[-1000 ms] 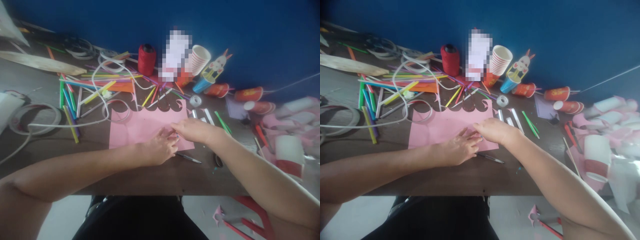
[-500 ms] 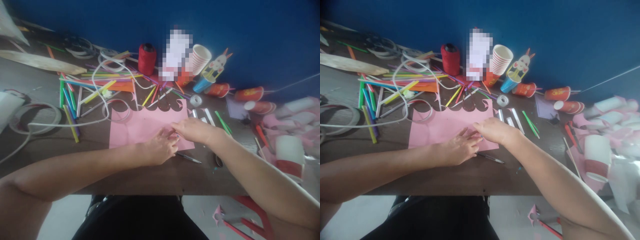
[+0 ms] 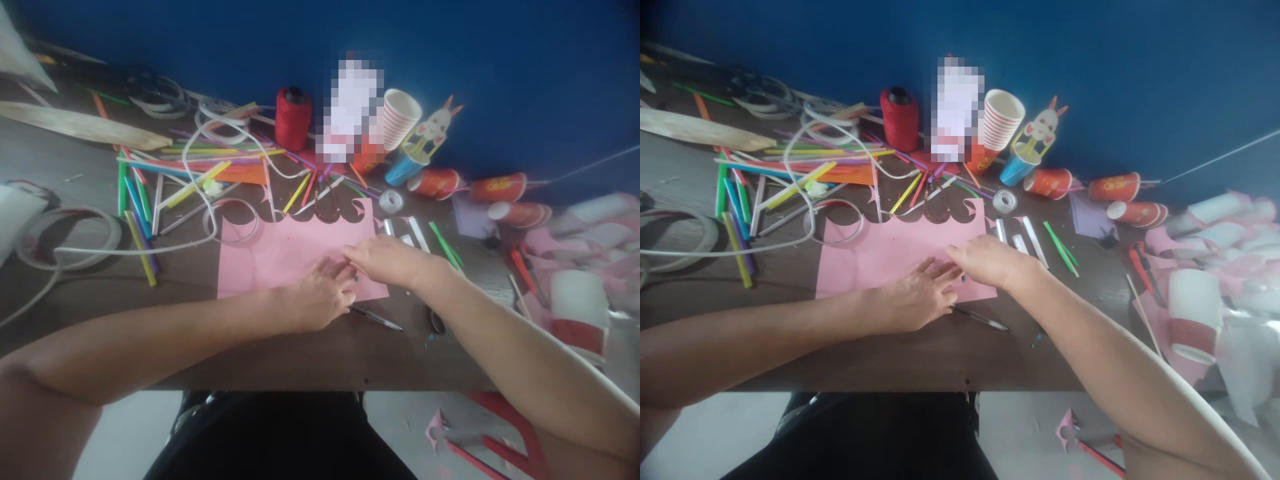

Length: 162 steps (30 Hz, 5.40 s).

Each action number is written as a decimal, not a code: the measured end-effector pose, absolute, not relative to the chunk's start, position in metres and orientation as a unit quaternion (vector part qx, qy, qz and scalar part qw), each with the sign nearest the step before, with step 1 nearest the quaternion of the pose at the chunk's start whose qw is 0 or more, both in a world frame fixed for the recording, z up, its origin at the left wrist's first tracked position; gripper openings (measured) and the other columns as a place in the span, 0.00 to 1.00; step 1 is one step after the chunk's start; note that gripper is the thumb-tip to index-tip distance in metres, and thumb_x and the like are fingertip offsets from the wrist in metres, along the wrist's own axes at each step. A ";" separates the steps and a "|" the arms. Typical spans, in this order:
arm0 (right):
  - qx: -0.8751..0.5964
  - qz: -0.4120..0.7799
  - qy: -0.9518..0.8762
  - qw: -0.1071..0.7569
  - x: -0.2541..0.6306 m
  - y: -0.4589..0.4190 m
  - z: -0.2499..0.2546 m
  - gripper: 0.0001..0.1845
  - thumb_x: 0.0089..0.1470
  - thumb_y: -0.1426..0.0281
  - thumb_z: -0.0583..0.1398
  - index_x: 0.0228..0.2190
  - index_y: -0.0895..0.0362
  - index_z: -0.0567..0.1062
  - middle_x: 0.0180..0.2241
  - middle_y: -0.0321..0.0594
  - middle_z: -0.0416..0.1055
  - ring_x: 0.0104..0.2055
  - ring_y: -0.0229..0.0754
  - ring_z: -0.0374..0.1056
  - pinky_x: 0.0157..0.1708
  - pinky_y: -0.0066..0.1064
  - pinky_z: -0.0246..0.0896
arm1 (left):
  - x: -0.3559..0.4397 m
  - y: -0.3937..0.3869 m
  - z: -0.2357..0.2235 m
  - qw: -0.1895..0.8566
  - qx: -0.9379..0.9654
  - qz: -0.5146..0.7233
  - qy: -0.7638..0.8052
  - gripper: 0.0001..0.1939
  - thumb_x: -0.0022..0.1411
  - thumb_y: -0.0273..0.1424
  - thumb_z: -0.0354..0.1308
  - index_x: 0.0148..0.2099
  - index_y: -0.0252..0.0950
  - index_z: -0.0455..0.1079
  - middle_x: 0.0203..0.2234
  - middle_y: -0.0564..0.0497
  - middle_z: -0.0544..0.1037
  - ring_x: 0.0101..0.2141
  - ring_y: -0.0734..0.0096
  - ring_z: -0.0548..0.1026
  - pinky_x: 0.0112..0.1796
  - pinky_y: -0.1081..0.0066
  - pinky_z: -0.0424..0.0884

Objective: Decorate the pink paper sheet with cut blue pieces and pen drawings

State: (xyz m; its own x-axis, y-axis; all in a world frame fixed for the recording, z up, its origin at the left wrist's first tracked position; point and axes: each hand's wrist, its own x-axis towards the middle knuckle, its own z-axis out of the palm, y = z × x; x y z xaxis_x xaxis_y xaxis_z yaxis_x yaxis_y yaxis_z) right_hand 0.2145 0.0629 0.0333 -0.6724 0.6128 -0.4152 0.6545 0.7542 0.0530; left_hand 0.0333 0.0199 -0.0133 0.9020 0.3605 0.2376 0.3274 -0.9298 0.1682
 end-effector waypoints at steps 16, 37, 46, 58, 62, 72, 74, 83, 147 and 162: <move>0.347 -0.055 0.912 0.214 0.214 0.068 0.034 0.06 0.54 0.73 0.54 0.36 0.57 0.67 0.26 0.41 0.73 0.26 0.41 0.67 0.21 0.30 0.38 | 0.035 0.019 -0.011 0.050 0.977 0.092 0.184 0.11 0.60 0.34 0.51 0.39 0.34 0.71 0.52 0.38 0.65 0.54 0.51 0.60 0.49 0.53 0.57; 0.353 -0.057 0.911 0.203 0.216 0.069 0.033 0.05 0.54 0.71 0.55 0.34 0.56 0.69 0.25 0.39 0.73 0.24 0.39 0.66 0.21 0.29 0.38 | 0.035 0.020 -0.013 0.050 0.978 0.102 0.176 0.11 0.59 0.35 0.52 0.40 0.34 0.71 0.51 0.38 0.66 0.53 0.51 0.61 0.48 0.55 0.58; 0.348 -0.062 0.916 0.192 0.216 0.071 0.031 0.05 0.52 0.73 0.56 0.33 0.55 0.70 0.24 0.38 0.73 0.23 0.38 0.64 0.22 0.29 0.38 | 0.036 0.021 -0.012 0.059 0.978 0.098 0.177 0.11 0.60 0.34 0.50 0.38 0.33 0.70 0.52 0.35 0.64 0.54 0.49 0.60 0.46 0.55 0.60; 0.362 -0.091 0.904 0.209 0.215 0.074 0.033 0.05 0.53 0.70 0.55 0.33 0.55 0.70 0.25 0.39 0.73 0.24 0.38 0.64 0.21 0.29 0.38 | 0.037 0.021 -0.011 0.054 0.979 0.096 0.174 0.10 0.57 0.35 0.55 0.36 0.34 0.71 0.50 0.37 0.67 0.52 0.51 0.63 0.47 0.56 0.58; 0.372 -0.098 0.899 0.208 0.213 0.076 0.032 0.06 0.53 0.69 0.55 0.34 0.56 0.70 0.26 0.40 0.73 0.25 0.39 0.65 0.22 0.29 0.39 | 0.038 0.021 -0.011 0.060 0.978 0.090 0.179 0.11 0.59 0.35 0.52 0.36 0.35 0.71 0.49 0.38 0.68 0.52 0.53 0.63 0.46 0.56 0.59; 0.456 -0.078 0.876 0.139 0.221 0.073 0.029 0.12 0.57 0.70 0.49 0.40 0.57 0.69 0.28 0.41 0.74 0.27 0.41 0.67 0.24 0.29 0.47 | 0.034 0.021 -0.007 0.068 0.974 0.104 0.190 0.12 0.62 0.36 0.49 0.37 0.35 0.71 0.50 0.38 0.66 0.50 0.54 0.64 0.46 0.56 0.58; 0.461 -0.083 0.877 0.106 0.229 0.067 0.029 0.11 0.56 0.70 0.50 0.38 0.55 0.70 0.31 0.38 0.75 0.30 0.40 0.68 0.26 0.29 0.50 | 0.034 0.021 -0.005 0.072 0.975 0.093 0.187 0.12 0.62 0.36 0.49 0.38 0.35 0.71 0.50 0.38 0.66 0.49 0.54 0.64 0.46 0.56 0.59; 0.402 -0.119 0.908 0.023 0.242 0.047 0.017 0.14 0.58 0.71 0.52 0.42 0.53 0.73 0.39 0.36 0.75 0.38 0.38 0.69 0.33 0.28 0.60 | 0.035 0.020 -0.011 0.063 0.976 0.078 0.193 0.16 0.63 0.39 0.47 0.43 0.36 0.70 0.50 0.39 0.67 0.53 0.52 0.60 0.49 0.55 0.55; 0.535 -0.283 0.722 -0.334 0.251 0.009 -0.005 0.12 0.54 0.73 0.54 0.41 0.55 0.73 0.35 0.39 0.75 0.34 0.38 0.71 0.34 0.28 0.64 | 0.036 0.038 0.002 0.089 0.974 0.122 0.169 0.11 0.63 0.35 0.49 0.41 0.34 0.68 0.51 0.44 0.69 0.46 0.60 0.69 0.42 0.60 0.66; 0.532 -0.347 0.701 -0.324 0.247 0.003 0.000 0.15 0.55 0.75 0.51 0.44 0.55 0.68 0.37 0.40 0.74 0.37 0.39 0.72 0.37 0.30 0.65 | 0.034 0.041 0.001 0.160 0.963 0.180 0.118 0.06 0.62 0.29 0.50 0.39 0.32 0.66 0.55 0.39 0.64 0.55 0.59 0.62 0.50 0.59 0.64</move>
